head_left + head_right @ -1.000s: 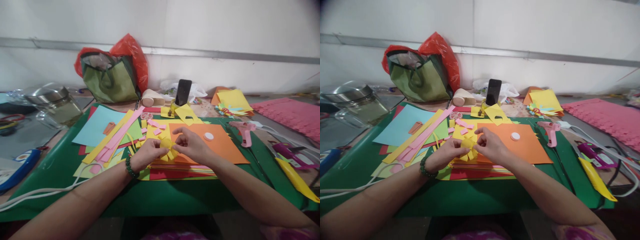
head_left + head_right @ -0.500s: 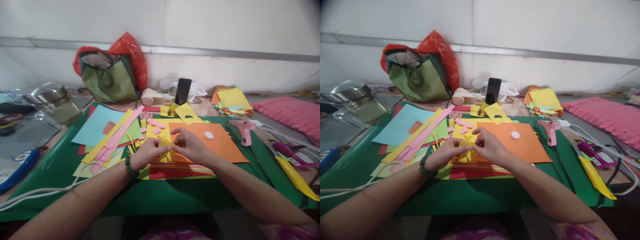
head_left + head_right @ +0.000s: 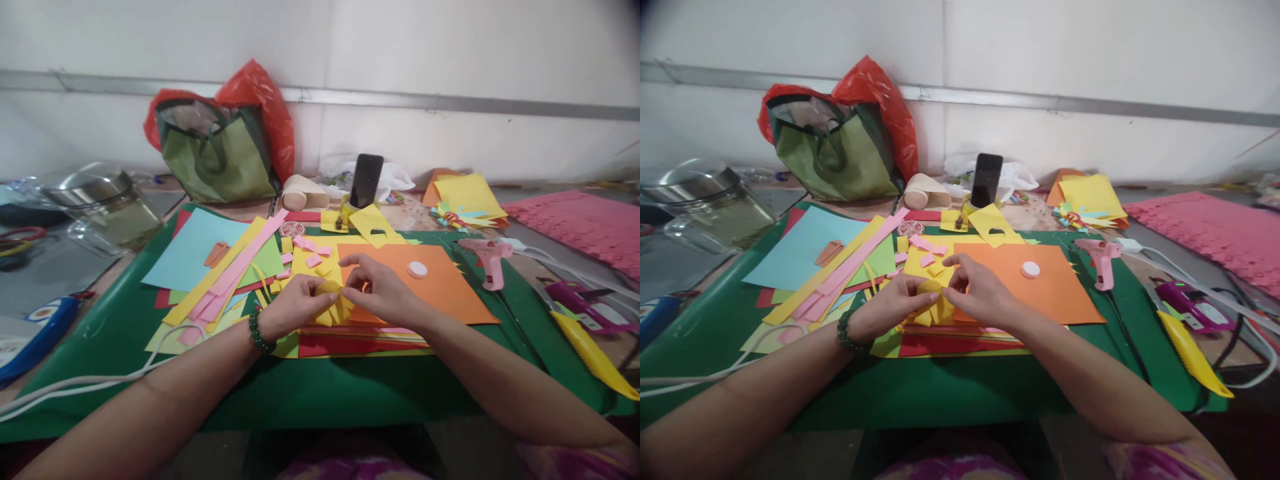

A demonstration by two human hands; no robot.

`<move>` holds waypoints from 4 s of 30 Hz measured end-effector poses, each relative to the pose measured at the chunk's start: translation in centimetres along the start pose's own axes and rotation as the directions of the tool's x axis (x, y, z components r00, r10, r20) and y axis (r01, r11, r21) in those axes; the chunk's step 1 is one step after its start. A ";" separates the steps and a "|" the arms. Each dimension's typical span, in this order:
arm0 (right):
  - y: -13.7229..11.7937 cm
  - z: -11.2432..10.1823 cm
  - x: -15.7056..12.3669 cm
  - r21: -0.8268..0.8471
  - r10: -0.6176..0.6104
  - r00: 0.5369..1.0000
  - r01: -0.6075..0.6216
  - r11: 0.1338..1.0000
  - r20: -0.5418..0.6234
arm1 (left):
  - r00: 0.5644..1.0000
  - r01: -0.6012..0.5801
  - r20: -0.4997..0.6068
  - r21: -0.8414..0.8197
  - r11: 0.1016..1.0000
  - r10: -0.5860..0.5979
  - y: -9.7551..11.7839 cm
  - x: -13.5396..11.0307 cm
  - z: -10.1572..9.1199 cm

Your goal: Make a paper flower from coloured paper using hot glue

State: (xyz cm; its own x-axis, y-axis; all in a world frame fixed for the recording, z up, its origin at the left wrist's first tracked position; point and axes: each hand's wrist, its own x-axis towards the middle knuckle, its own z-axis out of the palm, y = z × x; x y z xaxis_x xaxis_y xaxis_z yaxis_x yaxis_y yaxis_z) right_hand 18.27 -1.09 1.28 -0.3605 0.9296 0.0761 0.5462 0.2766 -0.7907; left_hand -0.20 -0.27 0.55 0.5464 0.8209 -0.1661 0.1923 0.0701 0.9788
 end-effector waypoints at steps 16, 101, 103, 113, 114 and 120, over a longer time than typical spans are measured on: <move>0.0 0.2 0.1 0.117 0.015 0.998 -0.008 0.993 -0.064 | 0.999 -0.004 -0.052 -0.009 1.000 0.004 -0.5 0.3 -0.1; 0.7 -0.3 0.9 0.383 0.140 0.988 -0.155 0.911 0.067 | 0.994 0.082 -0.058 -0.128 0.988 -0.089 0.1 0.1 0.2; 0.7 -0.4 0.9 0.369 0.164 0.982 -0.188 0.910 0.095 | 0.992 0.094 -0.069 -0.127 0.987 -0.103 0.2 0.1 0.2; 0.8 0.1 1.3 0.418 0.208 0.974 -0.226 0.880 0.088 | 0.995 0.062 -0.073 -0.042 0.997 -0.065 -0.1 0.2 0.3; 0.8 0.1 1.2 0.416 0.214 0.973 -0.230 0.880 0.085 | 0.995 0.061 -0.071 -0.045 0.997 -0.064 -0.1 0.1 0.3; 0.7 -0.2 1.1 0.364 0.251 0.961 -0.275 0.890 0.114 | 0.995 0.080 -0.060 -0.080 0.994 -0.085 0.0 0.2 0.2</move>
State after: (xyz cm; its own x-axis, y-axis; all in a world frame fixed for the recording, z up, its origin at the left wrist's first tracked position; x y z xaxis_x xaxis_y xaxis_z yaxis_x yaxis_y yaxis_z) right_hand 18.45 0.14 0.89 -0.2960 0.9352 -0.1943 0.3096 -0.0985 -0.9458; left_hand 0.08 -0.29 0.48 0.4787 0.8442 -0.2412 0.1693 0.1808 0.9688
